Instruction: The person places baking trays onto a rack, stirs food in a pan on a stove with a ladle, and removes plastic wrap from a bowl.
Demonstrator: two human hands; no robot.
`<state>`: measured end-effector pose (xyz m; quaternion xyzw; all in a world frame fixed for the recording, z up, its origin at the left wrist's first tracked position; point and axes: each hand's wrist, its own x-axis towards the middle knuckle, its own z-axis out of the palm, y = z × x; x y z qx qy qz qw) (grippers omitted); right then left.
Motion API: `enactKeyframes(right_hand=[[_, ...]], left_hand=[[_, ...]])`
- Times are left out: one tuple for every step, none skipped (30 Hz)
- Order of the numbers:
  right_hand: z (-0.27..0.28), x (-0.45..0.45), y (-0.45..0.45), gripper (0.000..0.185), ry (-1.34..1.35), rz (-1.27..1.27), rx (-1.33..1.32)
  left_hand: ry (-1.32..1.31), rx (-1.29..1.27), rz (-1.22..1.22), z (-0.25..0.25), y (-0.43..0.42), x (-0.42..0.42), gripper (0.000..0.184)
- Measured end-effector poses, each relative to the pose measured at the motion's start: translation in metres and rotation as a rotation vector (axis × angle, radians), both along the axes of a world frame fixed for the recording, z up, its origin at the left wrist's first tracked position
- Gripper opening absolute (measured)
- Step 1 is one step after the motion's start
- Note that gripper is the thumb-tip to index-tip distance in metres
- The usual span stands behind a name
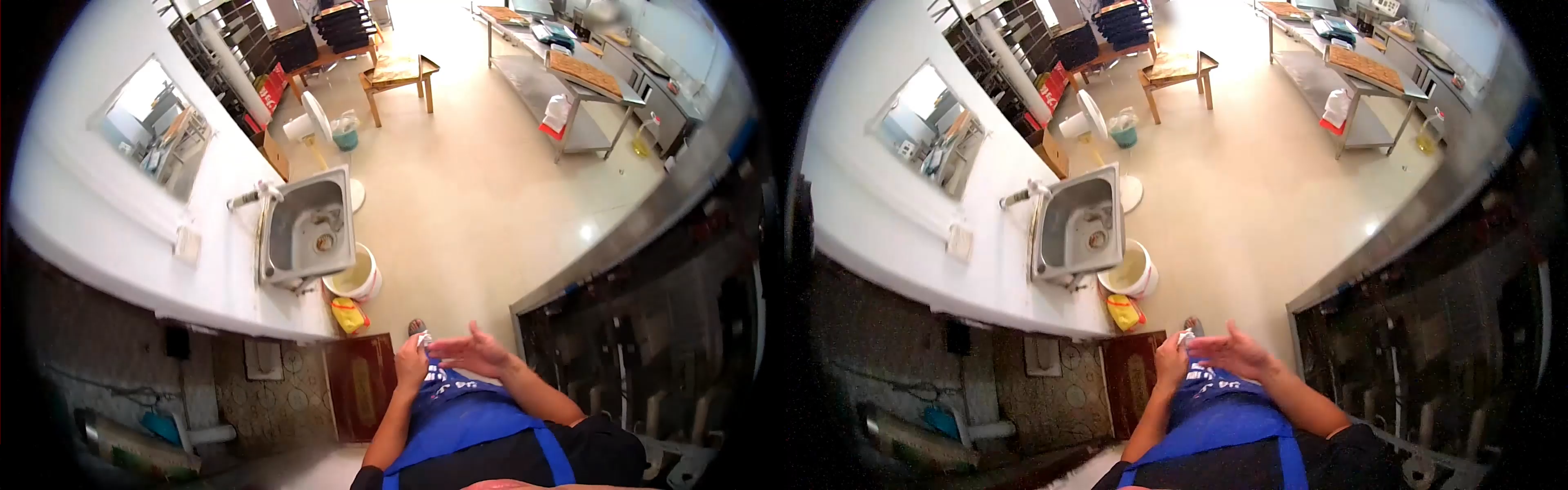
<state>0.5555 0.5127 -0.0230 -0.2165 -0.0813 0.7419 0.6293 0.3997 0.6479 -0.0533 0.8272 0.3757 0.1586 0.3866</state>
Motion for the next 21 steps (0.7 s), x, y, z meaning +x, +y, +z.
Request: enactKeyframes(right_hand=[[0.010,0.027,0.023,0.085,-0.018,-0.020,0.018],[0.022,0.056,0.042,0.081,-0.052,-0.103,-0.079],[0.033,0.082,0.058,0.076,-0.129,-0.200,-0.144],[0.042,0.109,0.073,0.072,-0.182,-0.290,-0.196],[0.046,0.133,0.087,0.068,-0.226,-0.392,-0.250],[0.046,0.161,0.098,0.068,-0.215,-0.416,-0.259],[0.039,0.186,0.107,0.061,-0.182,-0.510,-0.290],[0.031,0.208,0.114,0.055,-0.147,-0.603,-0.320],[0.024,0.229,0.123,0.055,-0.127,-0.625,-0.327],[0.016,0.251,0.125,0.050,-0.062,-0.718,-0.371],[0.007,0.279,0.133,0.046,-0.003,-0.797,-0.410],[-0.004,0.302,0.141,0.039,0.049,-0.871,-0.468],[-0.014,0.328,0.150,0.038,0.077,-0.926,-0.493],[-0.028,0.357,0.158,0.036,0.098,-0.967,-0.517],[-0.045,0.389,0.166,0.033,0.151,-1.002,-0.522],[-0.061,0.424,0.173,0.031,0.201,-1.045,-0.528],[-0.075,0.459,0.182,0.029,0.245,-1.075,-0.573],[-0.086,0.499,0.200,0.027,0.296,-1.102,-0.611],[-0.097,0.544,0.215,0.027,0.284,-1.053,-0.605],[-0.111,0.589,0.229,0.025,0.290,-1.072,-0.593],[-0.117,0.621,0.249,0.023,0.301,-1.088,-0.593]], left_hand=[[-0.031,-0.052,0.034,-0.004,0.028,0.019,0.021],[-0.194,-0.038,0.004,-0.017,0.055,0.041,0.021],[-0.193,-0.042,0.010,0.000,0.078,0.060,0.021],[-0.119,-0.175,-0.050,0.026,0.100,0.089,0.022],[-0.035,-0.309,-0.122,0.042,0.124,0.117,0.024],[-0.124,-0.290,-0.192,0.044,0.145,0.144,0.024],[-0.099,-0.300,-0.221,0.045,0.167,0.171,0.024],[-0.095,-0.345,-0.303,0.044,0.190,0.198,0.021],[-0.097,-0.388,-0.378,0.043,0.213,0.228,0.020],[-0.146,-0.410,-0.419,0.045,0.225,0.258,0.024],[-0.142,-0.414,-0.417,0.035,0.239,0.285,0.024],[-0.069,-0.439,-0.449,0.025,0.255,0.314,0.026],[-0.001,-0.459,-0.460,0.019,0.275,0.343,0.029],[-0.022,-0.447,-0.405,0.014,0.294,0.369,0.029],[-0.015,-0.345,-0.344,0.010,0.313,0.400,0.031],[-0.009,-0.247,-0.289,0.005,0.330,0.434,0.034],[0.005,-0.157,-0.237,-0.003,0.343,0.464,0.037],[0.038,-0.166,-0.188,-0.014,0.365,0.489,0.035],[0.033,-0.156,-0.139,-0.027,0.388,0.519,0.035],[-0.028,-0.086,-0.059,-0.041,0.415,0.539,0.033],[-0.075,-0.018,0.022,-0.043,0.435,0.549,0.030]])
